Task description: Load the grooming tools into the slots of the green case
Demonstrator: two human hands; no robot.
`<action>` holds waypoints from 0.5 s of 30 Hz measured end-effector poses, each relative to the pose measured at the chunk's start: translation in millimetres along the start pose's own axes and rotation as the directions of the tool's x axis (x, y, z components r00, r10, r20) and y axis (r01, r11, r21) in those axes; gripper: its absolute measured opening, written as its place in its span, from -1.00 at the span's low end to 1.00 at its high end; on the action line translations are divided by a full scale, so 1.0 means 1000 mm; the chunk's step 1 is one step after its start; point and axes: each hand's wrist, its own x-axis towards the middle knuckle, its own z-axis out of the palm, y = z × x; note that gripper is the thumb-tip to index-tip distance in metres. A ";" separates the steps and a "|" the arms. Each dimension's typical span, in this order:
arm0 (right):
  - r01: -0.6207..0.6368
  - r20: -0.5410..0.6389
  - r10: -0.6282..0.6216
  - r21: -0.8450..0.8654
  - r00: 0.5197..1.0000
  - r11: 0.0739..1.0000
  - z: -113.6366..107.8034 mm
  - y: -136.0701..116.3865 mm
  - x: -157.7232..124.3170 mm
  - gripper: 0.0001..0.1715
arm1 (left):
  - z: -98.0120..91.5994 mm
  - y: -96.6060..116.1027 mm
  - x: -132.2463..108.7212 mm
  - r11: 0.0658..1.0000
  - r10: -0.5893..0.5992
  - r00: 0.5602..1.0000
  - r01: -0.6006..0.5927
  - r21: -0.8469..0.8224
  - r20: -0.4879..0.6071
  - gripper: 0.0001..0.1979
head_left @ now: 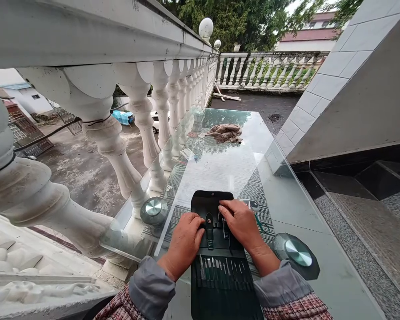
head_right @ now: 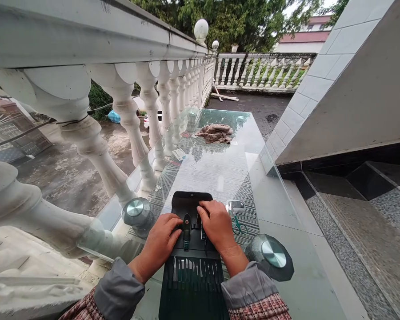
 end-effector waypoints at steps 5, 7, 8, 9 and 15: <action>0.102 0.070 -0.093 -0.128 0.993 0.987 0.001 0.002 -0.001 -0.68 | 0.001 -0.001 0.000 1.000 0.004 1.000 -0.004 0.004 0.005 -0.80; 0.129 0.101 -0.114 -0.153 0.988 0.980 0.001 0.002 -0.002 -0.70 | 0.001 -0.001 0.000 1.000 0.005 1.000 -0.005 0.004 0.005 -0.80; 0.140 0.111 -0.123 -0.160 0.986 0.977 0.001 0.002 -0.002 -0.70 | 0.001 -0.001 0.000 1.000 0.005 1.000 -0.005 0.003 0.004 -0.80; 0.147 0.113 -0.129 -0.161 0.985 0.976 0.001 0.001 -0.003 -0.70 | 0.001 -0.001 0.000 1.000 0.006 1.000 -0.006 0.002 0.002 -0.80; 0.127 0.064 -0.121 -0.099 0.991 0.987 -0.001 0.000 -0.001 -0.62 | 0.000 0.000 0.000 1.000 0.006 1.000 -0.006 -0.007 0.007 -0.80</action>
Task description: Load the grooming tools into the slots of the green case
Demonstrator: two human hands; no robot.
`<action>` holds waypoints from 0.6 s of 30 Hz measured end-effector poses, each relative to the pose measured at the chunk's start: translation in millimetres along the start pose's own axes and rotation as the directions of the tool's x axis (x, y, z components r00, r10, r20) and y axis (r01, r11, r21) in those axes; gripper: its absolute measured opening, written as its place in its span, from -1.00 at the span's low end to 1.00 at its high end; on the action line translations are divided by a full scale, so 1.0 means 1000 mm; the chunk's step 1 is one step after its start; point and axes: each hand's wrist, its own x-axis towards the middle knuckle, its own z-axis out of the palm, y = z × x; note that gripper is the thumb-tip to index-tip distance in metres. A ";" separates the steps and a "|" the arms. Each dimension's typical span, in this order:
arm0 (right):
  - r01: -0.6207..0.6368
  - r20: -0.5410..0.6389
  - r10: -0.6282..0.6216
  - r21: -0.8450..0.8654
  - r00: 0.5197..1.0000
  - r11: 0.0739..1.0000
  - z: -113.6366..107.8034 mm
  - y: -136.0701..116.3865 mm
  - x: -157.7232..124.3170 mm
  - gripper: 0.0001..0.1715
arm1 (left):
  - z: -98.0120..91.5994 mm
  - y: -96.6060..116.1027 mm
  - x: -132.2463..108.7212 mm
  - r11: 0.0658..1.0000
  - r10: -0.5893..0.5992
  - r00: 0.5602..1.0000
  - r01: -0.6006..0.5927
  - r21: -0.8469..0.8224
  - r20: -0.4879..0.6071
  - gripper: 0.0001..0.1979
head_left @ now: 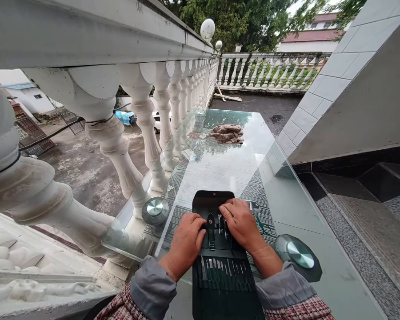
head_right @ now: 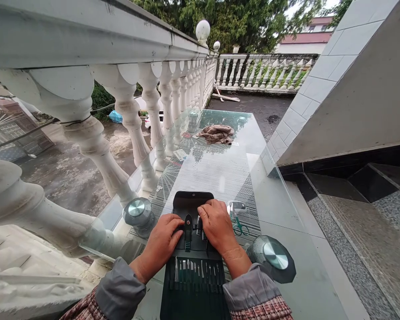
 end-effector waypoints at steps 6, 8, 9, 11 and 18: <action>-0.031 0.055 0.027 0.061 0.998 0.998 0.000 -0.002 -0.001 -0.58 | 0.001 -0.001 -0.001 1.000 0.000 1.000 0.000 0.001 -0.007 -0.81; -0.042 0.058 0.038 0.068 0.998 0.997 0.000 -0.004 -0.001 -0.57 | 0.001 -0.001 -0.001 1.000 -0.002 1.000 0.002 -0.005 -0.005 -0.81; -0.045 0.059 0.041 0.070 0.997 0.997 0.000 -0.004 -0.002 -0.56 | 0.001 -0.001 0.000 1.000 -0.003 1.000 0.003 -0.007 -0.002 -0.81; -0.039 0.066 0.034 0.079 0.997 0.996 -0.001 -0.005 -0.002 -0.55 | 0.001 -0.001 0.000 1.000 -0.006 1.000 0.006 -0.007 0.001 -0.80; -0.017 0.116 0.004 0.114 0.993 0.993 -0.004 -0.009 -0.004 -0.54 | 0.000 0.000 0.001 1.000 -0.013 1.000 0.013 -0.002 0.001 -0.80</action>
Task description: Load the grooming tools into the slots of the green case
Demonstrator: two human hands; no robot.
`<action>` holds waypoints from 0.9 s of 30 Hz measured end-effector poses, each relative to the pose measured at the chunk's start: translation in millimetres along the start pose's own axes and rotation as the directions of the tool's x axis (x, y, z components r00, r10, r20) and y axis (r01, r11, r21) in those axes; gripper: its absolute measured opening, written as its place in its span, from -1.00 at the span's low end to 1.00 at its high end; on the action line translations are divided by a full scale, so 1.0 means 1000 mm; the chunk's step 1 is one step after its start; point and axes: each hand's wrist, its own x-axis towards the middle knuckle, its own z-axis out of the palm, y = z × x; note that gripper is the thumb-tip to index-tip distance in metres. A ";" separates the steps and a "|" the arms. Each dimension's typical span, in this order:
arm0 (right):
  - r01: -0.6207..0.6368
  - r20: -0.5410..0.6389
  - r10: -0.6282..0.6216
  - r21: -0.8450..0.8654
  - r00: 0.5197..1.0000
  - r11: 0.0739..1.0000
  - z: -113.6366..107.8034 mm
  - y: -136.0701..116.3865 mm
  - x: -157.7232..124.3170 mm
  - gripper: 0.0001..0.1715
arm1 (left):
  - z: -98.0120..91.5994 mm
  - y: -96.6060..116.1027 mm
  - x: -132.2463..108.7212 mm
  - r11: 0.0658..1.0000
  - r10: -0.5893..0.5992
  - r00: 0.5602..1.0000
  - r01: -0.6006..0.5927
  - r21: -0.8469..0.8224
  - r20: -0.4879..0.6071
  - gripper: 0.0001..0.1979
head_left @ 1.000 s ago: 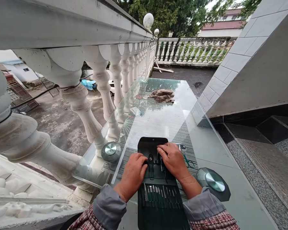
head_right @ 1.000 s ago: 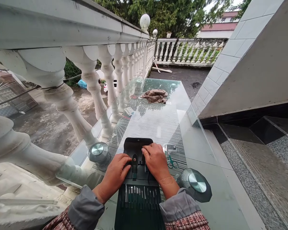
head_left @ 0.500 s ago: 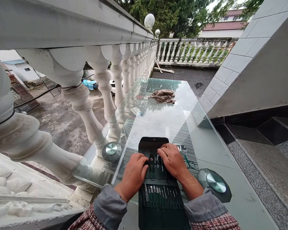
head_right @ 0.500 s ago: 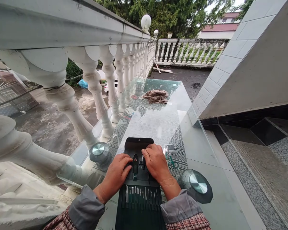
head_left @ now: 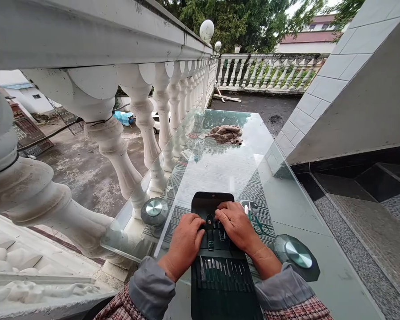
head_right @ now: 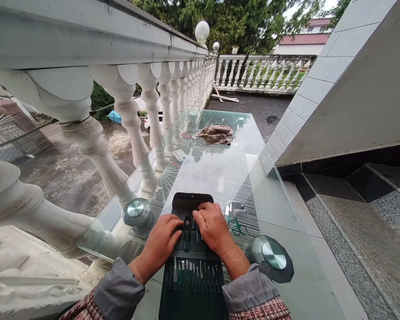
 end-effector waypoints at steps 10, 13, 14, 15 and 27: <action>-0.037 -0.353 0.095 0.167 0.931 0.985 -0.029 0.017 -0.002 -0.69 | 0.000 -0.002 0.000 1.000 0.011 1.000 -0.011 0.008 0.017 -0.81; -0.342 -0.401 0.395 0.198 0.827 0.918 -0.049 0.053 -0.009 -0.67 | 0.000 -0.003 0.001 1.000 0.017 1.000 -0.017 -0.001 0.013 -0.81; -0.417 -0.372 0.447 0.163 0.813 0.894 -0.053 0.063 -0.012 -0.68 | 0.000 -0.002 0.001 1.000 0.015 1.000 -0.015 -0.003 0.011 -0.81; -0.461 -0.325 0.470 0.109 0.821 0.881 -0.056 0.072 -0.016 -0.70 | 0.000 -0.002 0.002 1.000 0.012 1.000 -0.012 -0.003 0.011 -0.81; -0.384 -0.066 0.400 -0.455 0.914 0.804 -0.048 0.072 -0.026 -0.81 | -0.003 0.003 0.003 1.000 -0.007 0.999 0.007 0.021 0.031 -0.81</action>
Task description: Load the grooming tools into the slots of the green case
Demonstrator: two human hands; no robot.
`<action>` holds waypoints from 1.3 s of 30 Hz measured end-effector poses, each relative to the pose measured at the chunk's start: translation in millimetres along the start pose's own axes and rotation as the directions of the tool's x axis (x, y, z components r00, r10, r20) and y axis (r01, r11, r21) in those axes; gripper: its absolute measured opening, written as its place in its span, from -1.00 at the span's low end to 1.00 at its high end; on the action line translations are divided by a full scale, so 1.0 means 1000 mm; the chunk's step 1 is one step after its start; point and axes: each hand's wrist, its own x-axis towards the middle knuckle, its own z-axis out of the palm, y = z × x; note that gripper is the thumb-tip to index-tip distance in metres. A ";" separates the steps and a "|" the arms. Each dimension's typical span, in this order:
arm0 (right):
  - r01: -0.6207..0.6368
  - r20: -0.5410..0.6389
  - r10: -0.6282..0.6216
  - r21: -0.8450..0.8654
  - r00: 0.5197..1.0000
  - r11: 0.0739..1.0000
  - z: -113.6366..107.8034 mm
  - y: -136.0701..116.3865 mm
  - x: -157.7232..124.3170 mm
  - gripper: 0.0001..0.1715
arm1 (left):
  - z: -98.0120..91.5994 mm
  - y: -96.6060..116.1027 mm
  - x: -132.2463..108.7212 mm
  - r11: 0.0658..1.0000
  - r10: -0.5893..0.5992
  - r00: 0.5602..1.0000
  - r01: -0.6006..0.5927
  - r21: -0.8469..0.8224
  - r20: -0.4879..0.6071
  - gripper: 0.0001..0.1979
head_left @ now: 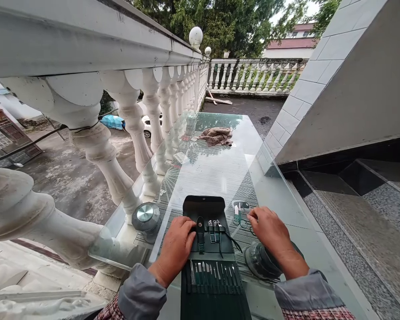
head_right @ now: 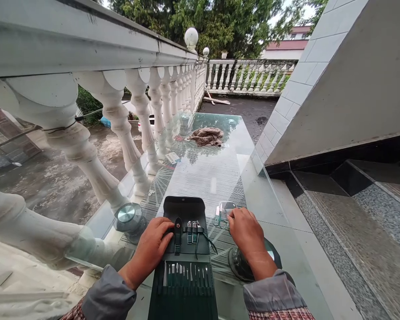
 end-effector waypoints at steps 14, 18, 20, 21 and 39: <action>0.042 0.101 -0.023 -0.187 0.995 0.982 -0.005 0.012 -0.013 -0.82 | 0.001 -0.002 -0.001 0.999 0.028 0.999 -0.027 0.023 -0.020 -0.82; 0.069 0.091 -0.049 -0.226 0.995 0.972 -0.004 0.013 -0.017 -0.81 | 0.002 -0.002 -0.002 1.000 0.018 1.000 -0.018 0.020 -0.019 -0.82; 0.080 0.082 -0.061 -0.243 0.995 0.967 -0.003 0.014 -0.019 -0.81 | 0.002 -0.002 -0.002 1.000 0.017 1.000 -0.017 0.016 -0.018 -0.82; 0.083 0.080 -0.064 -0.248 0.995 0.965 -0.003 0.014 -0.020 -0.81 | 0.002 -0.002 -0.002 1.000 0.017 1.000 -0.017 0.013 -0.017 -0.82; 0.052 0.054 -0.183 0.849 0.982 0.526 -0.028 -0.065 -0.045 -0.85 | -0.007 0.008 -0.005 0.976 0.037 0.982 -0.076 -0.206 -0.187 -0.83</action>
